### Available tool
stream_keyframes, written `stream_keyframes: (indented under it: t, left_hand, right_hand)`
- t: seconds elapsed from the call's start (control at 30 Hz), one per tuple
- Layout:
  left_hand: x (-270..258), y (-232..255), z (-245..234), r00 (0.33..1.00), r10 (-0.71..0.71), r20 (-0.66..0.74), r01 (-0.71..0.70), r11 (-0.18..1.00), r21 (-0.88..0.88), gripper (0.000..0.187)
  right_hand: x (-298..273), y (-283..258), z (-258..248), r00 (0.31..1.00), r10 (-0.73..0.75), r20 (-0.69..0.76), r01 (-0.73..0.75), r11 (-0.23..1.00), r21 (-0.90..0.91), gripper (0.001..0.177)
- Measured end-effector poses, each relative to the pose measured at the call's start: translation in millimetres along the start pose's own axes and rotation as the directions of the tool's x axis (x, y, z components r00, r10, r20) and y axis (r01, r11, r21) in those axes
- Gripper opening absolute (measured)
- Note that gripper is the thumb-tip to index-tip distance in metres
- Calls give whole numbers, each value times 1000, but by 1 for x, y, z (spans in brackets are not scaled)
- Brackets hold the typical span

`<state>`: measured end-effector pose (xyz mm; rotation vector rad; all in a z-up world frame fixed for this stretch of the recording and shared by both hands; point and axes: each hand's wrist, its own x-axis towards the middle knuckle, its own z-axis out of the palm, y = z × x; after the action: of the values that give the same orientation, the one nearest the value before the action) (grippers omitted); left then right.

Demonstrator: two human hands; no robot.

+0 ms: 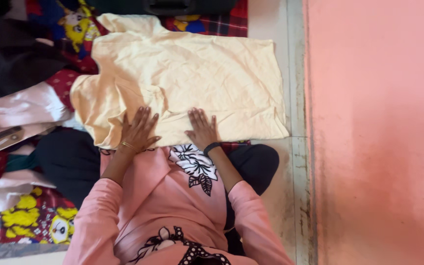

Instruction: The person buttons a shirt by hand and then folds the shirt on a blanket on the floor next to a suitcase.

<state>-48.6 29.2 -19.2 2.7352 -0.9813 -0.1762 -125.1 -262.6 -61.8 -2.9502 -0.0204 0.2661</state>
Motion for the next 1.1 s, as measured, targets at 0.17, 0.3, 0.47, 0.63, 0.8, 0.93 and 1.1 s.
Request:
stream_keyframes:
  t: [0.17,0.3,0.47,0.63,0.8,0.93,1.1]
  left_hand:
    - [-19,-18,18,998,58,30,-59,996,61,88]
    - [-46,-31,11,997,5,-80,2,996,88,89]
    - [-90,-41,-24,966,-230,-117,243,964,110,88]
    - [-104,-33,-51,934,-324,-152,354,896,269,85]
    - [-97,-28,-83,878,-478,-15,475,876,-88,42]
    - [-71,-46,-100,841,-511,-176,457,846,-273,40]
    - [-49,-55,-84,835,-549,46,540,801,-257,77]
  right_hand:
    - [0,37,3,956,295,11,-294,956,-11,74]
    - [-6,84,1,689,722,-64,-715,692,102,73]
    - [-10,55,4,794,589,-153,-579,808,108,78]
    - [-3,-40,-15,952,299,66,-298,954,-24,82]
    - [45,-82,-66,951,282,129,-309,889,337,77]
    - [117,-88,-43,994,99,-41,-71,896,438,68]
    - [164,-127,-34,978,-42,-206,72,987,141,88]
